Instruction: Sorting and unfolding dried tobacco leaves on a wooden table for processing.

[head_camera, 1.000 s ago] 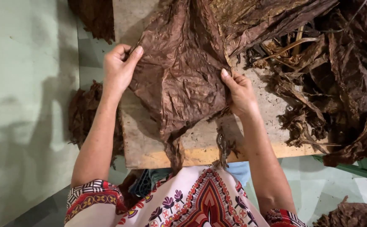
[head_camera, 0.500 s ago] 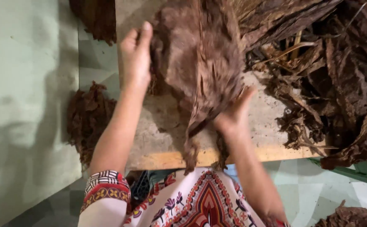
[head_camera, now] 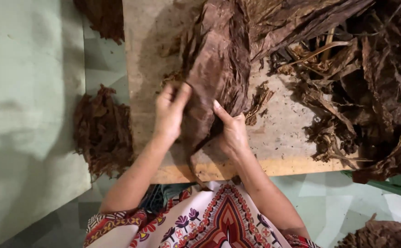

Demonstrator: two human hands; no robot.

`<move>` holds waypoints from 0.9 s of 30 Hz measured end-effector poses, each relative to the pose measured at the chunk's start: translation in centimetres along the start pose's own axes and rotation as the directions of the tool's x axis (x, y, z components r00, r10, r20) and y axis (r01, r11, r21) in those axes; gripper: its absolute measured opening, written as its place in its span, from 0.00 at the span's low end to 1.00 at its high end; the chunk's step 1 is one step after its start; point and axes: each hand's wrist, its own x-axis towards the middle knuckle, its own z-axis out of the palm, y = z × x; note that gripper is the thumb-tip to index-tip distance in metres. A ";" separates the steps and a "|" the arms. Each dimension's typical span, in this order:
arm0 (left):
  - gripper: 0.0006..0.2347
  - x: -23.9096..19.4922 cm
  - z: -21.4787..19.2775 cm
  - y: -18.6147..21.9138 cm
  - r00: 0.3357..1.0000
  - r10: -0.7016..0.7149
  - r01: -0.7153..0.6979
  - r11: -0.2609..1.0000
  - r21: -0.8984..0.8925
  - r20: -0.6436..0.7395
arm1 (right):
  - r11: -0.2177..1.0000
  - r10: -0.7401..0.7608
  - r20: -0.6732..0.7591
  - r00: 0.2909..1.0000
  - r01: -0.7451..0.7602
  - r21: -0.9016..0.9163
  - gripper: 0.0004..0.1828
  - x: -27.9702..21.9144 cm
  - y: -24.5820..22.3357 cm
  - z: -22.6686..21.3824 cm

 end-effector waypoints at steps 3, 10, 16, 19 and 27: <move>0.09 0.9 -1.7 3.7 0.987 0.037 -0.012 0.987 0.161 -0.155 | 0.996 0.081 0.080 0.993 -0.083 0.026 0.18 1.3 -0.6 -2.3; 0.09 4.9 -8.8 1.8 0.941 0.336 -0.296 0.871 0.392 -0.036 | 0.991 0.119 0.231 0.966 -0.101 -0.089 0.15 5.5 -0.9 -7.9; 0.11 5.5 -11.5 0.9 0.917 0.398 -0.334 0.792 0.512 -0.017 | 0.982 0.149 0.282 0.948 -0.108 -0.155 0.13 6.4 -1.2 -9.4; 0.10 5.9 -11.8 1.1 0.903 0.429 -0.357 0.764 0.537 -0.010 | 0.979 0.159 0.302 0.940 -0.112 -0.168 0.11 6.4 -1.8 -9.7; 0.07 7.0 -11.7 5.4 0.864 0.504 -0.432 0.731 0.529 0.008 | 0.986 0.159 0.338 0.927 -0.131 -0.106 0.06 4.4 -3.4 -10.6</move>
